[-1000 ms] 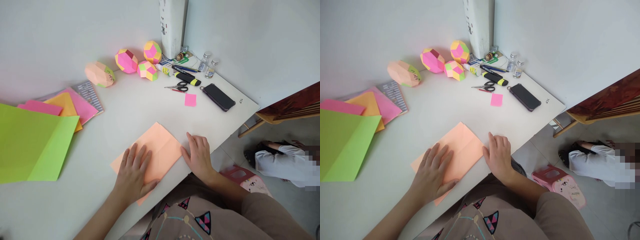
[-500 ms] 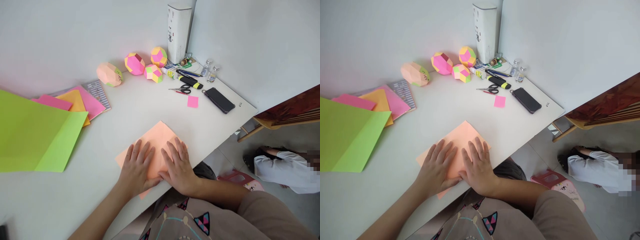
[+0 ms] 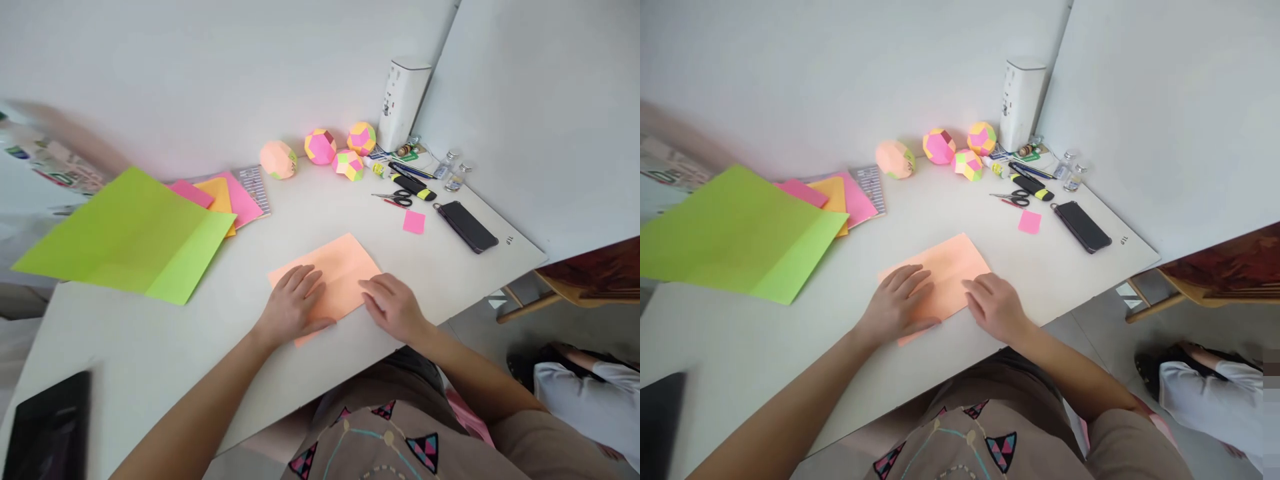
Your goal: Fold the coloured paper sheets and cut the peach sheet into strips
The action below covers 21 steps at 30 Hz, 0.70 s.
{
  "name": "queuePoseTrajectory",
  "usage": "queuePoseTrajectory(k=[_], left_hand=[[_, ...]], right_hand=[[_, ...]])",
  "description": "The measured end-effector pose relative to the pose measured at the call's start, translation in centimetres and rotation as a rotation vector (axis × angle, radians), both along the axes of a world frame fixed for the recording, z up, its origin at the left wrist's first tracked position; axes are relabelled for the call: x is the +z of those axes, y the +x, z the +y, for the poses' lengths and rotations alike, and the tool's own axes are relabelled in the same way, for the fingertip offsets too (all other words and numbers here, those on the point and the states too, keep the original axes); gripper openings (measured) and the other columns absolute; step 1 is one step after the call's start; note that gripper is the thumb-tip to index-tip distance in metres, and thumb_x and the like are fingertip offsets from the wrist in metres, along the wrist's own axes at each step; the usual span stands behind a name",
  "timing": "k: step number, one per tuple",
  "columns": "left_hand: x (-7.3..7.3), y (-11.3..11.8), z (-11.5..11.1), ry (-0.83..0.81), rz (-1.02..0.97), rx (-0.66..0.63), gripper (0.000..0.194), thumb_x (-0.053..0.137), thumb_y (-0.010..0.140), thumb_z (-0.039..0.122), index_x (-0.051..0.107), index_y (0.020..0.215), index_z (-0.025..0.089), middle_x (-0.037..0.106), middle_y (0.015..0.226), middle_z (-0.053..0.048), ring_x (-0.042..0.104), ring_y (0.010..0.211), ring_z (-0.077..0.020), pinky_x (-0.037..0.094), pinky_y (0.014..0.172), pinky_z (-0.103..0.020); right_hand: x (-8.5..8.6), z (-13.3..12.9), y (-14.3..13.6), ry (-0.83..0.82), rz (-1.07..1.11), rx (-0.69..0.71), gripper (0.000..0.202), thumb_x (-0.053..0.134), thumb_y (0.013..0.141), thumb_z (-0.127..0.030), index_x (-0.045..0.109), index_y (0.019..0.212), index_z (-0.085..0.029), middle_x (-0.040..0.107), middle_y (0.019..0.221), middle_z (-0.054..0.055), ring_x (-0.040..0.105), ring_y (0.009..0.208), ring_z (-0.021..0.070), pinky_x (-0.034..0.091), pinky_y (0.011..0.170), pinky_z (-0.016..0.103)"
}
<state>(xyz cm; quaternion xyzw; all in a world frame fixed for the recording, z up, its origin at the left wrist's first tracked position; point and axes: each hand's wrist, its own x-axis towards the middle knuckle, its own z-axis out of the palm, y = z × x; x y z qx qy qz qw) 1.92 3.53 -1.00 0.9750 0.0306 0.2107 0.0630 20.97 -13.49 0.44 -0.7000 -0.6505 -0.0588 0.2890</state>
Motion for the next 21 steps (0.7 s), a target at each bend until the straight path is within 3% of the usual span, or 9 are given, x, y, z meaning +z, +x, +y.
queuePoseTrajectory(k=[3,6,10,15,17,19,21], left_hand=[[0.3,-1.3,-0.2,-0.020,0.112,0.026,0.045,0.047,0.090,0.048,0.057,0.120,0.015,0.057,0.126,-0.015,0.045,0.125,-0.0301,0.039,0.102,-0.046],[0.5,-2.9,-0.2,-0.041,0.308,0.041,0.067,0.039,0.089,0.061,0.039,0.140,0.017,0.033,0.149,-0.014,0.026,0.138,-0.0316,0.025,0.110,-0.049],[0.8,-3.9,0.3,-0.100,0.472,0.034,0.080,0.033,0.086,0.070,0.016,0.149,0.023,0.014,0.156,-0.007,0.010,0.143,-0.0289,0.012,0.115,-0.046],[0.6,-3.7,0.7,-0.136,0.475,0.042,0.087,0.032,0.083,0.074,0.011,0.150,0.023,0.011,0.156,-0.006,0.008,0.144,-0.0270,0.007,0.115,-0.043],[0.4,-3.7,0.8,-0.138,0.436,0.025,0.091,0.034,0.080,0.076,0.011,0.150,0.022,0.013,0.156,-0.007,0.009,0.144,-0.0275,0.009,0.115,-0.043],[0.2,-3.8,0.9,-0.139,0.399,0.016,0.093,0.036,0.079,0.077,0.012,0.150,0.021,0.014,0.155,-0.009,0.011,0.143,-0.0282,0.012,0.115,-0.044],[0.1,-3.9,0.9,-0.143,0.390,0.016,0.093,0.037,0.079,0.076,0.014,0.149,0.019,0.015,0.155,-0.011,0.011,0.143,-0.0290,0.014,0.114,-0.046]], right_hand=[[-0.6,1.9,-1.0,-0.174,-0.105,0.022,0.031,0.039,0.093,-0.024,0.053,0.117,-0.011,0.059,0.085,0.010,0.053,0.079,0.0224,0.047,0.065,0.035],[-0.9,2.4,-0.8,-0.265,-0.170,-0.023,0.034,0.040,0.092,-0.025,0.051,0.120,-0.009,0.057,0.090,0.012,0.051,0.081,0.0240,0.045,0.066,0.036],[-0.1,2.4,-1.6,-0.368,-0.242,-0.068,0.043,0.045,0.090,-0.030,0.048,0.126,-0.007,0.055,0.092,0.013,0.048,0.082,0.0255,0.043,0.067,0.037],[0.8,3.5,-7.2,-0.407,-0.214,-0.036,0.063,0.054,0.086,-0.046,0.042,0.134,-0.006,0.053,0.102,0.016,0.044,0.089,0.0280,0.041,0.075,0.042],[0.8,3.9,-9.2,-0.393,-0.191,0.017,0.059,0.052,0.088,-0.041,0.040,0.135,-0.007,0.052,0.109,0.018,0.044,0.091,0.0274,0.040,0.076,0.041],[0.7,4.1,-10.0,-0.381,-0.177,0.030,0.057,0.050,0.088,-0.038,0.040,0.136,-0.009,0.051,0.114,0.018,0.044,0.092,0.0276,0.040,0.077,0.042],[0.5,3.8,-9.0,-0.376,-0.174,0.002,0.057,0.051,0.087,-0.038,0.041,0.136,-0.010,0.051,0.115,0.018,0.044,0.093,0.0289,0.041,0.078,0.043]])
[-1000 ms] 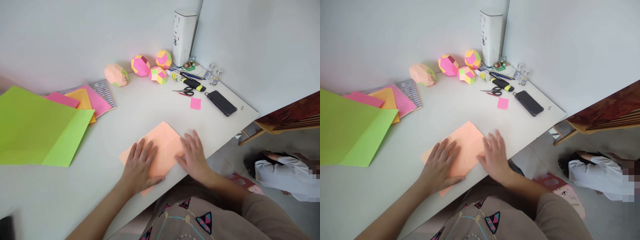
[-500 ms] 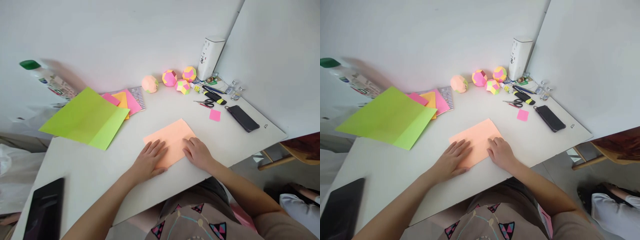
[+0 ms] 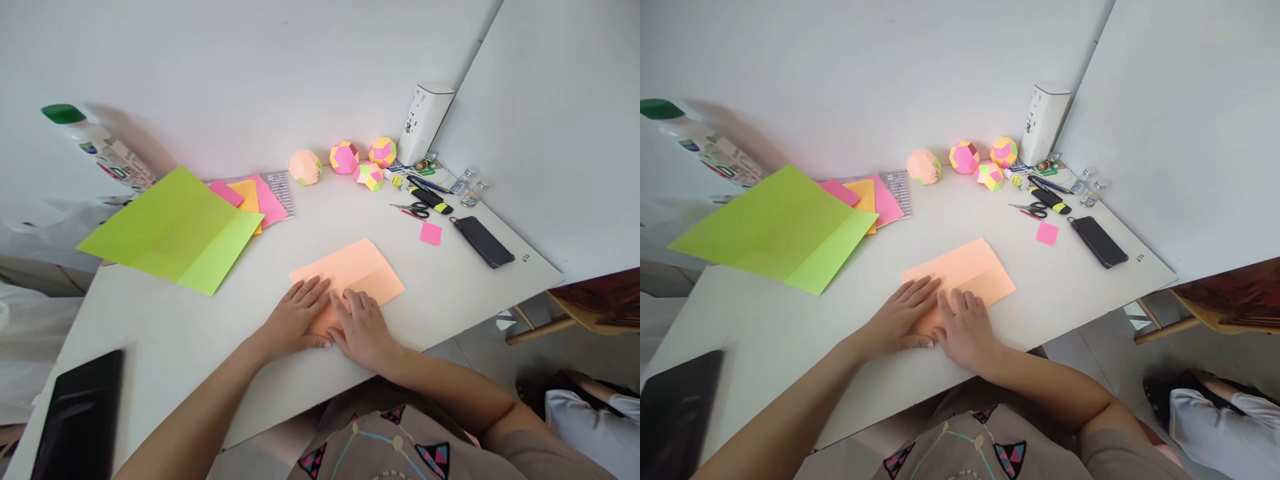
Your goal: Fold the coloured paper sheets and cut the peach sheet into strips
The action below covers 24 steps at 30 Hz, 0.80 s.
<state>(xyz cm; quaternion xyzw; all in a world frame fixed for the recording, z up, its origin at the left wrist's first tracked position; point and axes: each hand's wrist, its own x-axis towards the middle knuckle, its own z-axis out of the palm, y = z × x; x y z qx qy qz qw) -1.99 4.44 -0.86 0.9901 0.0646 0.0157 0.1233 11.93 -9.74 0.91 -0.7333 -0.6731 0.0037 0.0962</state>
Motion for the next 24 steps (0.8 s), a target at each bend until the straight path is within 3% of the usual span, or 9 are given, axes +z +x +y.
queuePoseTrajectory(k=[7,8,10,13,16,20,24], left_hand=[[-0.5,0.2,0.9,-0.041,-0.105,0.030,0.081,0.047,0.081,0.069,0.032,0.144,0.020,0.021,0.154,-0.013,0.012,0.143,-0.0318,0.022,0.111,-0.052],[-0.6,0.2,1.3,-0.045,-0.165,0.057,0.074,0.050,0.083,0.064,0.038,0.141,0.020,0.024,0.153,-0.013,0.013,0.142,-0.0325,0.024,0.110,-0.053],[-0.6,0.3,1.9,-0.060,-0.320,0.106,0.053,0.054,0.087,0.050,0.050,0.131,0.019,0.035,0.148,-0.014,0.017,0.141,-0.0326,0.028,0.109,-0.054],[-0.2,0.4,2.4,-0.116,-0.505,0.079,0.022,0.050,0.091,0.024,0.064,0.107,0.018,0.057,0.125,-0.012,0.038,0.131,-0.0268,0.037,0.104,-0.049],[0.2,0.5,2.1,-0.134,-0.570,0.056,0.023,0.044,0.090,0.012,0.065,0.089,0.018,0.065,0.098,-0.008,0.055,0.108,-0.0204,0.048,0.091,-0.039],[0.3,0.5,1.9,-0.106,-0.591,0.090,0.032,0.039,0.087,0.005,0.061,0.069,0.018,0.060,0.074,-0.005,0.056,0.078,-0.0164,0.050,0.069,-0.032],[0.1,0.2,2.6,-0.104,-0.548,0.067,0.034,0.039,0.085,0.004,0.057,0.060,0.019,0.058,0.070,-0.003,0.054,0.072,-0.0152,0.047,0.065,-0.030]], right_hand=[[-0.4,-3.3,11.7,0.106,-0.148,-0.268,0.048,0.047,0.088,-0.037,0.049,0.127,-0.010,0.053,0.104,0.019,0.049,0.090,0.0313,0.046,0.069,0.045],[-0.3,-3.4,12.9,0.132,-0.159,-0.286,0.047,0.047,0.088,-0.036,0.050,0.125,-0.008,0.053,0.102,0.019,0.050,0.089,0.0313,0.047,0.067,0.044],[0.3,-2.9,14.2,0.231,-0.117,-0.193,0.039,0.044,0.090,-0.031,0.053,0.121,-0.009,0.054,0.101,0.018,0.052,0.091,0.0293,0.048,0.068,0.043],[1.0,-0.2,13.1,0.316,0.057,0.193,0.028,0.039,0.092,-0.019,0.058,0.112,-0.015,0.058,0.097,0.011,0.054,0.091,0.0203,0.049,0.074,0.035],[0.6,3.6,10.1,0.242,0.145,0.619,0.025,0.038,0.092,-0.013,0.062,0.098,-0.016,0.060,0.089,0.006,0.054,0.080,0.0136,0.047,0.067,0.026],[-1.0,7.0,7.4,0.241,0.123,0.716,0.029,0.037,0.093,-0.016,0.063,0.081,-0.018,0.055,0.079,0.003,0.048,0.068,0.0111,0.042,0.060,0.024],[-1.5,7.0,7.5,0.249,0.135,0.707,0.029,0.038,0.092,-0.016,0.063,0.078,-0.018,0.050,0.076,0.003,0.042,0.063,0.0112,0.036,0.056,0.024]])
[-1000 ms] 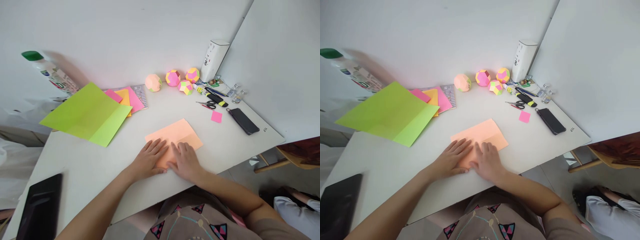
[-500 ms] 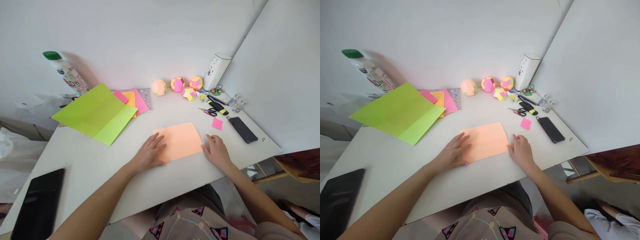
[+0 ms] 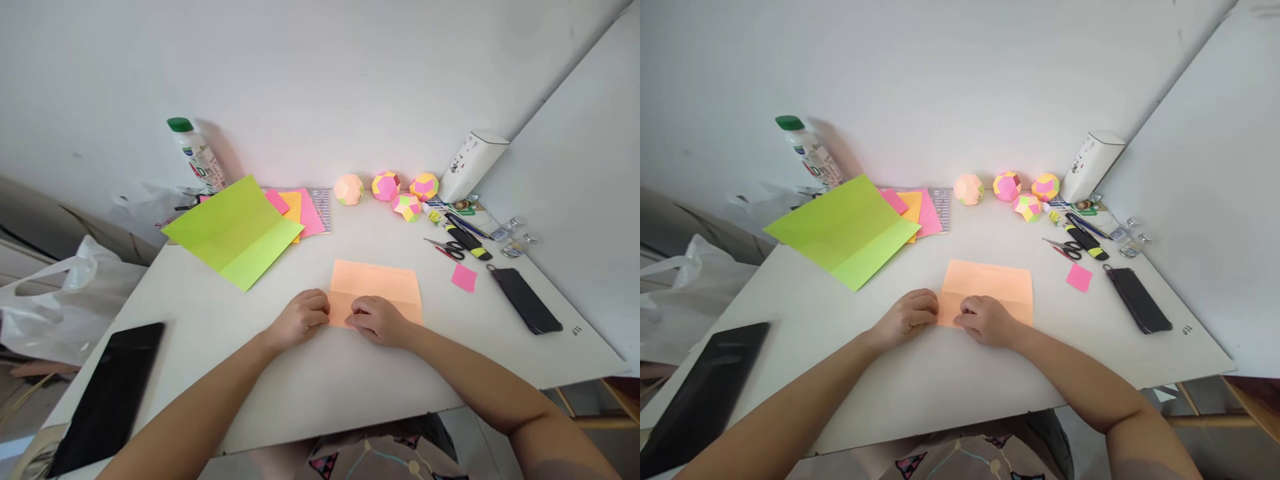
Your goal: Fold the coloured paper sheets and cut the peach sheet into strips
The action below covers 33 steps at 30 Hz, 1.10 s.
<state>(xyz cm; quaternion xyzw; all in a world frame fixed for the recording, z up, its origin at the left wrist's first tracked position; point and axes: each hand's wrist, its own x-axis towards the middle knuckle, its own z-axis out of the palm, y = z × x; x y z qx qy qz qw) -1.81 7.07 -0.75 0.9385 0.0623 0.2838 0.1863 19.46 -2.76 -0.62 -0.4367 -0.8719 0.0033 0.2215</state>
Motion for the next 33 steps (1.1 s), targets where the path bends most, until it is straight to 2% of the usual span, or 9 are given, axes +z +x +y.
queuePoseTrajectory(k=[6,11,15,19,25,30,33], left_hand=[[0.3,-0.3,0.5,-0.022,0.068,-0.038,0.034,0.041,0.085,0.006,0.056,0.058,0.020,0.059,0.073,-0.004,0.057,0.079,-0.0167,0.048,0.071,-0.033],[0.5,-0.4,0.3,-0.030,0.070,-0.057,0.034,0.040,0.085,0.006,0.059,0.060,0.020,0.060,0.075,-0.004,0.059,0.089,-0.0179,0.050,0.077,-0.034],[0.4,-0.4,0.3,-0.038,0.058,-0.038,0.034,0.041,0.084,0.006,0.062,0.061,0.020,0.060,0.074,-0.004,0.061,0.089,-0.0178,0.051,0.078,-0.034],[0.3,-0.5,0.5,-0.035,0.065,-0.022,0.035,0.041,0.085,0.007,0.064,0.062,0.021,0.062,0.075,-0.004,0.062,0.088,-0.0172,0.051,0.076,-0.033],[0.7,-0.6,0.5,0.058,0.148,-0.040,0.034,0.040,0.083,0.005,0.060,0.058,0.020,0.060,0.074,-0.003,0.061,0.089,-0.0174,0.049,0.075,-0.032],[1.5,-0.3,-1.0,0.175,0.289,0.011,0.033,0.042,0.078,0.000,0.051,0.052,0.017,0.051,0.064,-0.003,0.056,0.072,-0.0169,0.042,0.062,-0.031],[1.9,-0.3,-2.3,0.227,0.363,0.059,0.029,0.046,0.074,-0.001,0.051,0.052,0.017,0.049,0.064,-0.004,0.054,0.072,-0.0184,0.039,0.057,-0.030]], right_hand=[[0.8,-0.6,0.5,-0.014,-0.048,0.017,0.024,0.040,0.091,-0.014,0.063,0.090,-0.020,0.056,0.084,0.003,0.042,0.069,0.0127,0.038,0.063,0.026],[0.8,-0.9,-1.2,0.027,-0.129,0.092,0.023,0.041,0.094,-0.016,0.062,0.084,-0.021,0.063,0.101,0.002,0.044,0.079,0.0143,0.036,0.065,0.028],[1.2,-1.3,-2.5,-0.030,-0.176,0.121,0.023,0.041,0.089,-0.011,0.062,0.088,-0.020,0.063,0.110,0.002,0.042,0.080,0.0156,0.036,0.066,0.028],[1.6,-1.3,-2.7,-0.095,-0.199,0.119,0.023,0.044,0.082,-0.010,0.061,0.093,-0.019,0.062,0.114,0.004,0.041,0.082,0.0169,0.037,0.068,0.030],[1.6,-1.2,-2.9,-0.100,-0.222,0.113,0.026,0.045,0.082,-0.012,0.060,0.101,-0.019,0.060,0.117,0.004,0.041,0.084,0.0183,0.037,0.068,0.031],[1.1,-1.3,-2.9,-0.064,-0.266,0.107,0.025,0.046,0.080,-0.010,0.060,0.098,-0.019,0.062,0.115,0.003,0.040,0.078,0.0178,0.034,0.063,0.031],[1.0,-1.4,-2.8,-0.037,-0.280,0.120,0.027,0.046,0.079,-0.011,0.060,0.101,-0.019,0.061,0.120,0.002,0.040,0.074,0.0172,0.034,0.061,0.031]])
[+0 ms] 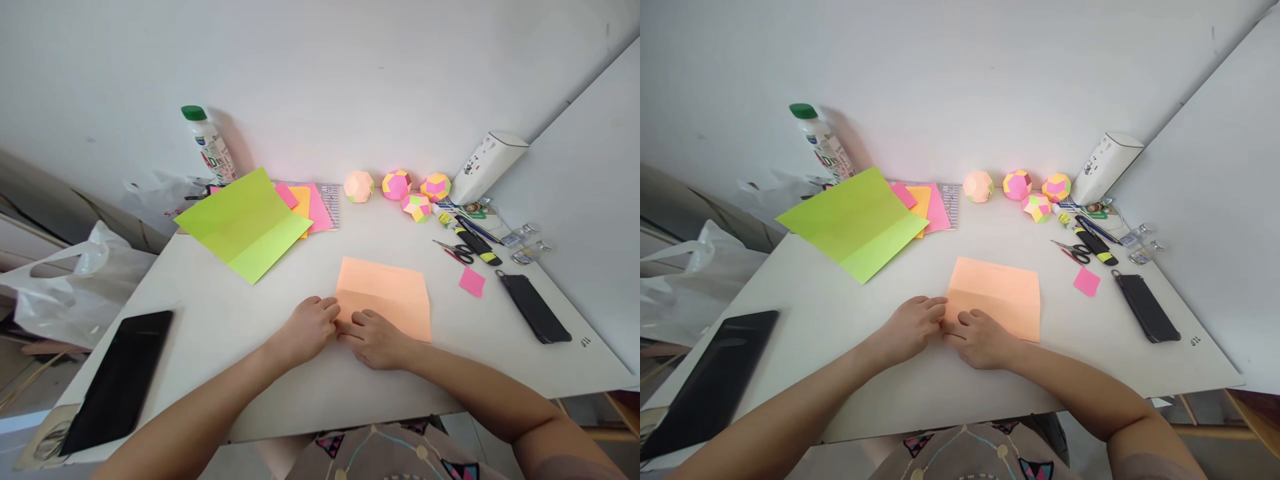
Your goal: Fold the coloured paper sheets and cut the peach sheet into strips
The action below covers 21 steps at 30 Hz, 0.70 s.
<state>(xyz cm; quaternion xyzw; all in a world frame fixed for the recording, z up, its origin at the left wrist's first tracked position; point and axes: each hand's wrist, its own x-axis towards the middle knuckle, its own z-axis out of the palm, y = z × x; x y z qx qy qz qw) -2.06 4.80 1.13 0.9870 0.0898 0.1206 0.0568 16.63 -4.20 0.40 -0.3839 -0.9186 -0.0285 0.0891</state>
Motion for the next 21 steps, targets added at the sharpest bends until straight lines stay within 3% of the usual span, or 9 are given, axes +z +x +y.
queuePoseTrajectory(k=[6,8,11,14,16,19,21], left_hand=[[-0.3,0.1,-1.0,0.061,0.043,0.055,0.027,0.047,0.069,-0.004,0.053,0.053,0.017,0.050,0.068,-0.006,0.054,0.078,-0.0206,0.039,0.056,-0.030],[-0.5,0.1,-0.9,0.073,0.024,0.069,0.028,0.044,0.066,-0.007,0.049,0.051,0.017,0.049,0.068,-0.006,0.052,0.074,-0.0196,0.036,0.054,-0.030],[-1.0,0.2,-0.7,0.082,-0.024,0.086,0.029,0.041,0.061,-0.009,0.043,0.049,0.017,0.045,0.065,-0.005,0.047,0.068,-0.0175,0.032,0.052,-0.029],[-1.5,0.4,-0.5,0.077,-0.086,0.108,0.028,0.039,0.060,-0.009,0.041,0.051,0.017,0.043,0.064,-0.004,0.041,0.063,-0.0161,0.030,0.051,-0.028],[-1.9,0.5,-0.2,0.068,-0.130,0.131,0.028,0.038,0.062,-0.009,0.041,0.052,0.018,0.042,0.063,-0.003,0.038,0.061,-0.0157,0.028,0.051,-0.028],[-2.2,0.7,0.3,0.043,-0.187,0.157,0.029,0.037,0.069,-0.007,0.043,0.056,0.018,0.043,0.064,-0.003,0.038,0.062,-0.0155,0.030,0.052,-0.027],[-2.2,1.0,0.6,0.022,-0.216,0.161,0.028,0.037,0.074,-0.005,0.049,0.062,0.018,0.048,0.068,-0.004,0.042,0.065,-0.0156,0.036,0.056,-0.027]], right_hand=[[0.4,-0.4,1.4,-0.011,0.103,0.019,0.030,0.044,0.081,-0.012,0.058,0.106,-0.018,0.061,0.118,0.006,0.046,0.076,0.0170,0.041,0.064,0.031],[0.6,-0.6,2.8,0.005,0.226,-0.073,0.029,0.043,0.085,-0.013,0.057,0.109,-0.017,0.062,0.114,0.008,0.050,0.083,0.0179,0.045,0.070,0.033],[0.8,-1.3,5.4,0.045,0.424,-0.329,0.022,0.044,0.088,-0.017,0.059,0.103,-0.018,0.062,0.101,0.009,0.054,0.089,0.0185,0.048,0.074,0.033],[0.8,-2.2,7.7,0.133,0.460,-0.571,0.015,0.048,0.087,-0.023,0.062,0.092,-0.020,0.061,0.092,0.008,0.055,0.088,0.0199,0.049,0.073,0.034],[0.8,-2.7,8.7,0.184,0.443,-0.857,0.020,0.049,0.086,-0.030,0.062,0.096,-0.019,0.061,0.096,0.010,0.056,0.090,0.0226,0.049,0.073,0.037],[0.7,-3.0,9.4,0.053,0.471,-1.233,0.031,0.048,0.085,-0.037,0.059,0.106,-0.016,0.060,0.094,0.010,0.058,0.079,0.0215,0.049,0.067,0.037],[0.7,-3.0,9.2,-0.069,0.504,-1.288,0.033,0.047,0.084,-0.037,0.058,0.107,-0.017,0.060,0.094,0.008,0.057,0.070,0.0181,0.049,0.066,0.035]])
